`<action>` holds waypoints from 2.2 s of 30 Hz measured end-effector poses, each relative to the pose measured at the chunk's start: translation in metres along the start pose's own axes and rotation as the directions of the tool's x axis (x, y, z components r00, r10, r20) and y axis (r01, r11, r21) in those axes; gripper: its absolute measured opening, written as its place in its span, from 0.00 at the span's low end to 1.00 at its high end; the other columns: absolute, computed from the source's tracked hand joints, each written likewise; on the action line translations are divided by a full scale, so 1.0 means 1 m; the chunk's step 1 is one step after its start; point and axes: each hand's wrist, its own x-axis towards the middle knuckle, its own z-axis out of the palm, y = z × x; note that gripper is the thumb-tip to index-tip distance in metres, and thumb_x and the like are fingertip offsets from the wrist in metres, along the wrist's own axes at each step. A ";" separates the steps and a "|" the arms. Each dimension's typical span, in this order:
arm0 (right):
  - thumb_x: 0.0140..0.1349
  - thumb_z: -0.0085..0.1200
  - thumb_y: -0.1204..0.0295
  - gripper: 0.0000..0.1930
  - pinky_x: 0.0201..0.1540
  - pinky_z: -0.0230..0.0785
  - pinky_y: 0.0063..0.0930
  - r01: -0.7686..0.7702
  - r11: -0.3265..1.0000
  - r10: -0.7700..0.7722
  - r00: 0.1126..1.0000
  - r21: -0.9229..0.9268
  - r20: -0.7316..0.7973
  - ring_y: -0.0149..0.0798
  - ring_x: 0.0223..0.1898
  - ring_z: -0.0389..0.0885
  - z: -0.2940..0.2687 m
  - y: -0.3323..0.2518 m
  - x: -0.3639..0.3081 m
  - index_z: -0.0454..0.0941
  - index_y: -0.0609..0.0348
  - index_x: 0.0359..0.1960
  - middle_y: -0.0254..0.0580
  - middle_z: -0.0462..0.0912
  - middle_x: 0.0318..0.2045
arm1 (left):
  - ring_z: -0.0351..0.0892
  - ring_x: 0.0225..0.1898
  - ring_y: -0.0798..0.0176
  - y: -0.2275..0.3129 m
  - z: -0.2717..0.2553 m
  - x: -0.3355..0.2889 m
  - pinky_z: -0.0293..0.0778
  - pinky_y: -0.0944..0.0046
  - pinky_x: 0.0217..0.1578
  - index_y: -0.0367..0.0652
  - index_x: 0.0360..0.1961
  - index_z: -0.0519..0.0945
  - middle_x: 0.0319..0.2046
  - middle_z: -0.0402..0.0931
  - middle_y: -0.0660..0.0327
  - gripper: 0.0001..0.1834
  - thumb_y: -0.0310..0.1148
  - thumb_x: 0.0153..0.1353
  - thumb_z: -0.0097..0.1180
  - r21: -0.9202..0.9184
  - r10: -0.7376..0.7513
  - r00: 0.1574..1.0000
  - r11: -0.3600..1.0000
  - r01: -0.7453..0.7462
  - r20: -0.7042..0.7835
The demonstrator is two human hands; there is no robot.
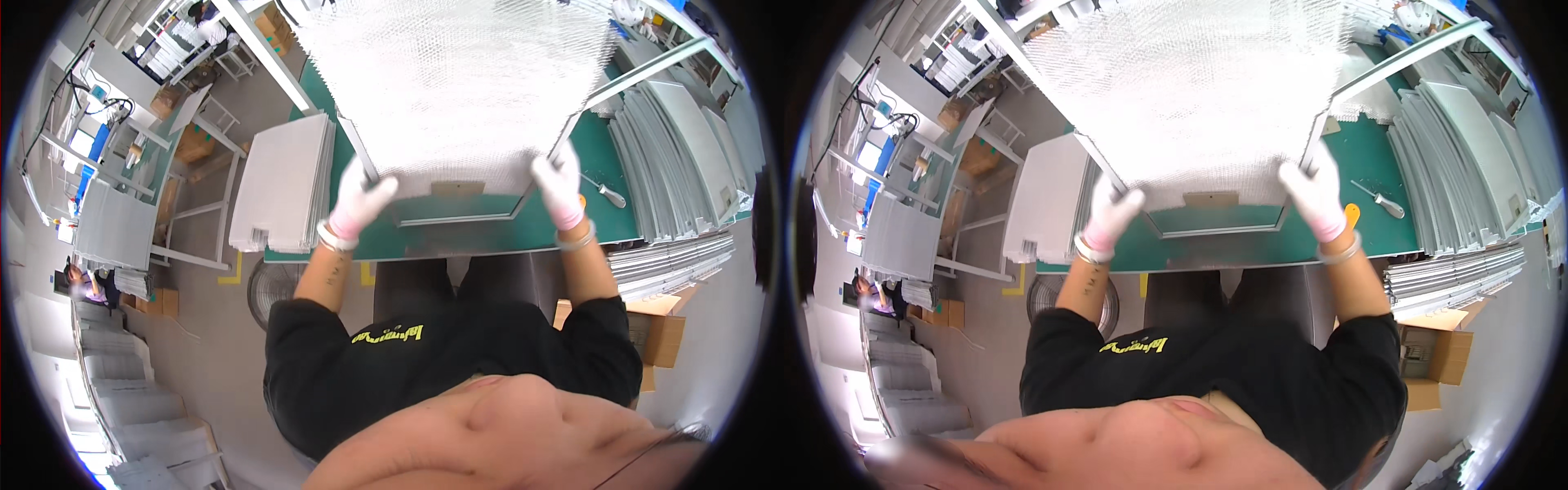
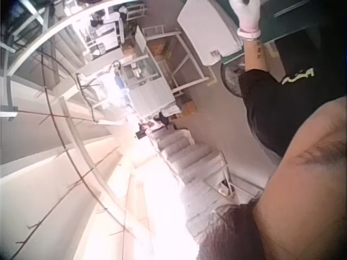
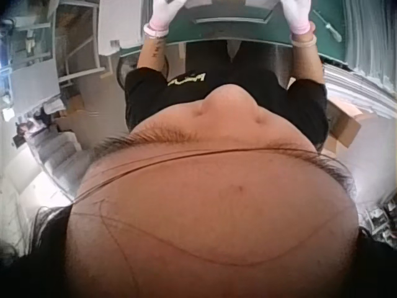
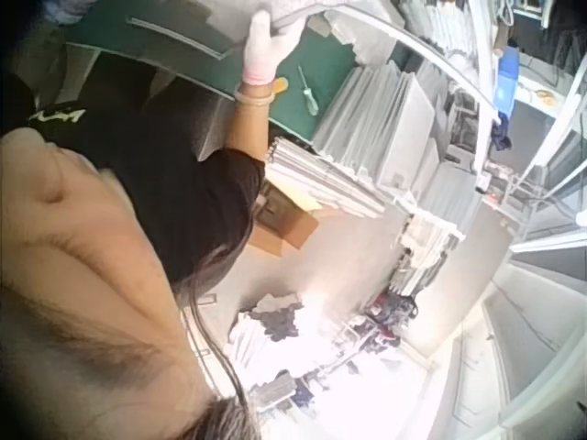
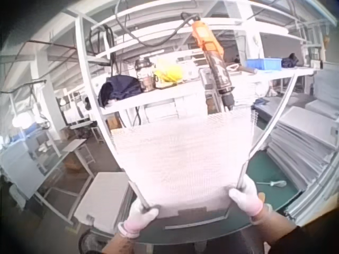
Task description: The person assembles air filters by placing a mesh sheet onto a metal frame, securing it with a small plastic clip, and using a hammer to tap the clip into place. The person repeats this process for multiple units, handling the mesh, frames, and clips with gloved hands.
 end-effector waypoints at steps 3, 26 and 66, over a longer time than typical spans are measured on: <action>0.66 0.58 0.77 0.11 0.29 0.56 0.16 0.038 0.984 -0.076 0.973 -0.175 -0.216 0.19 0.27 0.62 0.022 -0.051 0.030 0.69 0.56 0.28 0.24 0.68 0.24 | 0.72 0.38 0.73 0.031 -0.008 0.025 0.71 0.71 0.41 0.33 0.51 0.75 0.38 0.76 0.66 0.14 0.22 0.64 0.57 -0.061 0.035 0.977 0.997 -0.049 -0.213; 0.70 0.53 0.76 0.11 0.41 0.64 0.19 -0.013 0.990 0.003 0.997 -0.140 -0.071 0.21 0.37 0.70 0.002 0.011 -0.001 0.77 0.64 0.52 0.28 0.78 0.38 | 0.77 0.51 0.66 0.006 -0.009 -0.023 0.73 0.63 0.54 0.32 0.58 0.74 0.50 0.79 0.58 0.25 0.26 0.61 0.65 0.045 -0.070 0.994 0.996 0.074 -0.082; 0.68 0.57 0.65 0.14 0.32 0.72 0.32 0.465 0.883 -0.469 0.863 0.066 0.187 0.41 0.29 0.80 0.018 -0.069 0.021 0.79 0.67 0.35 0.48 0.83 0.28 | 0.73 0.23 0.60 0.060 0.016 0.001 0.72 0.52 0.29 0.40 0.38 0.74 0.25 0.72 0.57 0.13 0.38 0.67 0.60 0.090 0.533 0.826 0.846 -0.526 -0.183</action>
